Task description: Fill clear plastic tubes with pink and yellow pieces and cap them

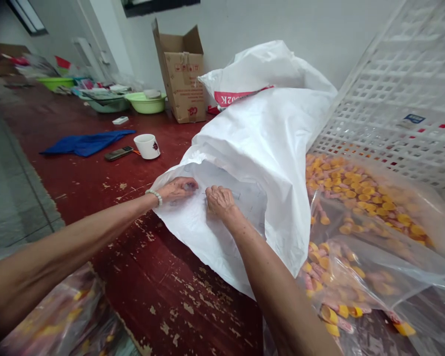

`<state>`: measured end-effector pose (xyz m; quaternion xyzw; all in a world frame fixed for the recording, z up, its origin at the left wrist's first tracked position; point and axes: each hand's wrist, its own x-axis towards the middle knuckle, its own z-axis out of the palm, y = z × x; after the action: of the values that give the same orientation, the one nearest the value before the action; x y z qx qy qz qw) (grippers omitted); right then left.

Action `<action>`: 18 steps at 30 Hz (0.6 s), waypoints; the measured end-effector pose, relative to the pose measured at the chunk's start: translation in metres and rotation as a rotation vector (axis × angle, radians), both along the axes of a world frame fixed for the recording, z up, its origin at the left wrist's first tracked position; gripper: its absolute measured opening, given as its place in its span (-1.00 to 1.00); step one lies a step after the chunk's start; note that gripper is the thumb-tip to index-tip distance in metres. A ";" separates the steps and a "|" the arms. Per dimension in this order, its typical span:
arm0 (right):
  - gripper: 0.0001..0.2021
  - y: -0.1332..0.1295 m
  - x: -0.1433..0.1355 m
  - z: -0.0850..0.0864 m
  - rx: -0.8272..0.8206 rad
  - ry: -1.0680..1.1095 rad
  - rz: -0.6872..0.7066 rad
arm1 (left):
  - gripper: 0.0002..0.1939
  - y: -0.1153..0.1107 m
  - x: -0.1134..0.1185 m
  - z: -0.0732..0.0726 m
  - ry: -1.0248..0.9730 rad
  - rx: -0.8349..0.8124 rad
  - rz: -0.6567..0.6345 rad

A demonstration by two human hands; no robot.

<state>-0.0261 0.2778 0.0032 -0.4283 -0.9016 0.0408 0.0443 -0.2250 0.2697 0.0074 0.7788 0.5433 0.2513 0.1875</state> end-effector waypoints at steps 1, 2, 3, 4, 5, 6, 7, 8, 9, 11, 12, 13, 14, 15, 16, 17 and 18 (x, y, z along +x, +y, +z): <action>-0.73 -0.001 0.002 -0.001 -0.014 0.041 -0.032 | -0.77 -0.005 0.003 0.002 -0.068 -0.024 -0.008; -0.73 -0.003 0.004 -0.001 -0.032 0.085 -0.063 | -0.75 -0.011 0.006 0.004 -0.139 -0.049 -0.018; -0.73 -0.004 0.005 -0.002 -0.054 0.133 -0.095 | -0.73 -0.017 0.009 0.006 -0.200 -0.068 -0.026; -0.73 -0.006 0.006 -0.002 -0.083 0.183 -0.128 | -0.72 -0.023 0.012 0.008 -0.280 -0.089 -0.027; -0.73 -0.008 0.007 -0.002 -0.118 0.237 -0.159 | -0.72 -0.029 0.016 0.009 -0.370 -0.117 -0.025; -0.71 -0.011 0.006 -0.002 -0.157 0.294 -0.183 | -0.73 -0.034 0.019 0.010 -0.454 -0.145 -0.021; -0.70 -0.015 0.005 -0.003 -0.198 0.355 -0.200 | -0.73 -0.038 0.022 0.010 -0.532 -0.175 -0.015; -0.68 -0.018 0.003 -0.003 -0.236 0.413 -0.208 | -0.73 -0.042 0.024 0.009 -0.613 -0.208 -0.007; -0.67 -0.022 0.001 -0.003 -0.264 0.459 -0.208 | -0.72 -0.045 0.027 0.008 -0.697 -0.240 0.001; -0.69 -0.030 -0.005 -0.002 -0.323 0.608 -0.190 | -0.70 -0.049 0.030 0.006 -0.859 -0.296 0.020; -0.70 -0.034 -0.007 -0.002 -0.366 0.727 -0.179 | -0.68 -0.051 0.032 0.005 -0.959 -0.339 0.028; -0.70 -0.038 -0.010 -0.002 -0.421 0.869 -0.170 | -0.65 -0.053 0.033 0.005 -1.056 -0.386 0.036; -0.68 -0.041 -0.012 -0.002 -0.484 1.017 -0.159 | -0.63 -0.056 0.034 0.004 -1.135 -0.431 0.047; -0.64 -0.045 -0.013 -0.003 -0.544 1.151 -0.147 | -0.60 -0.058 0.036 0.004 -1.200 -0.474 0.059; -0.60 -0.048 -0.014 -0.003 -0.592 1.247 -0.135 | -0.59 -0.061 0.038 0.003 -1.247 -0.512 0.073; -0.57 -0.052 -0.014 -0.004 -0.621 1.293 -0.128 | -0.58 -0.064 0.040 0.002 -1.280 -0.539 0.088; -0.55 -0.055 -0.013 -0.006 -0.638 1.315 -0.124 | -0.59 -0.067 0.042 0.001 -1.307 -0.557 0.104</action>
<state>-0.0388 0.2228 -0.0029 -0.3576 -0.6072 0.5473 0.4516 -0.1825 0.2030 0.0080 0.3649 0.4003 0.5271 0.6548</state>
